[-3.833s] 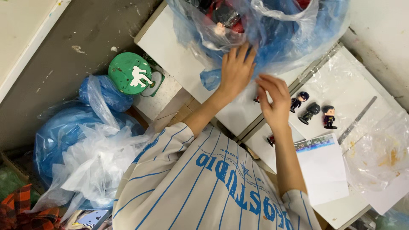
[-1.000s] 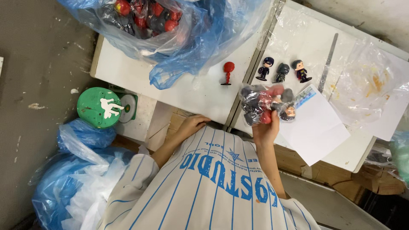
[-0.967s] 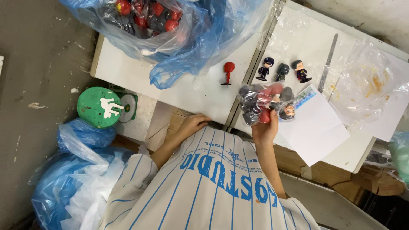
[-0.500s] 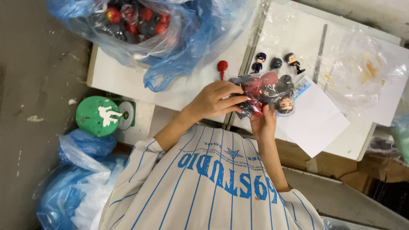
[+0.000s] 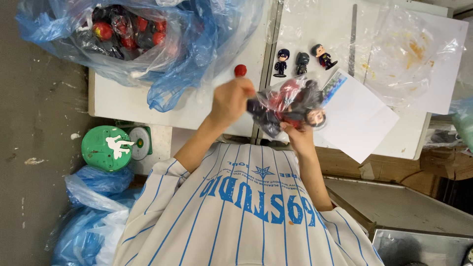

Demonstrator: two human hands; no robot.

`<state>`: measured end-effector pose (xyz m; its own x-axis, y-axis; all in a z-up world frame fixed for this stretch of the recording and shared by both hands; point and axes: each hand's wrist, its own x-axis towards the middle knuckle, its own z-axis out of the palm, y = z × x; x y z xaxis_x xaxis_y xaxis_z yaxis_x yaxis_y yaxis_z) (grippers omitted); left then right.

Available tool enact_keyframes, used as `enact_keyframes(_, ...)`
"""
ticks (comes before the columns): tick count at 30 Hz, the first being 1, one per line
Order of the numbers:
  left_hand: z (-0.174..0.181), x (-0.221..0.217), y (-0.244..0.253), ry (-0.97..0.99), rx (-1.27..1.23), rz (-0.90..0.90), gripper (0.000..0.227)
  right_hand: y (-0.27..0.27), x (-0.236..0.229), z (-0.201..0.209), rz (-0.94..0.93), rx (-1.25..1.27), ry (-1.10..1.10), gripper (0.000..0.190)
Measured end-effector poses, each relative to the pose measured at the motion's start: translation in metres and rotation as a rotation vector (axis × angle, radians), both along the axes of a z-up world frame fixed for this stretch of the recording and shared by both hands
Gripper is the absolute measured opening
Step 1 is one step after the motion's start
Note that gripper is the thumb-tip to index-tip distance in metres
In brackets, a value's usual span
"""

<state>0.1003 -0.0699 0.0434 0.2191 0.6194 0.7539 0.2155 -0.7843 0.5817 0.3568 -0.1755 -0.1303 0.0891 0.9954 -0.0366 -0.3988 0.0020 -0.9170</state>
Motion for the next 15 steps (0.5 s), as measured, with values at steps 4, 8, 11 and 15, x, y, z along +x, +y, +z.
enact_keyframes(4,-0.005,0.004,0.002,-0.347,-0.43,-0.059,0.007,-0.008,0.0,0.007,0.112,-0.021,0.192,0.053)
enact_keyframes(8,-0.006,0.009,0.015,-0.643,-0.575,-0.2,0.01,-0.006,-0.009,0.018,0.158,0.052,0.242,0.051)
enact_keyframes(11,-0.006,0.012,0.019,-0.736,-0.626,-0.234,0.013,-0.005,-0.019,0.027,0.109,0.034,0.292,0.046)
enact_keyframes(15,0.016,0.012,0.001,-0.517,-0.457,-0.13,0.017,-0.002,-0.02,0.04,-0.052,-0.062,0.282,0.039)
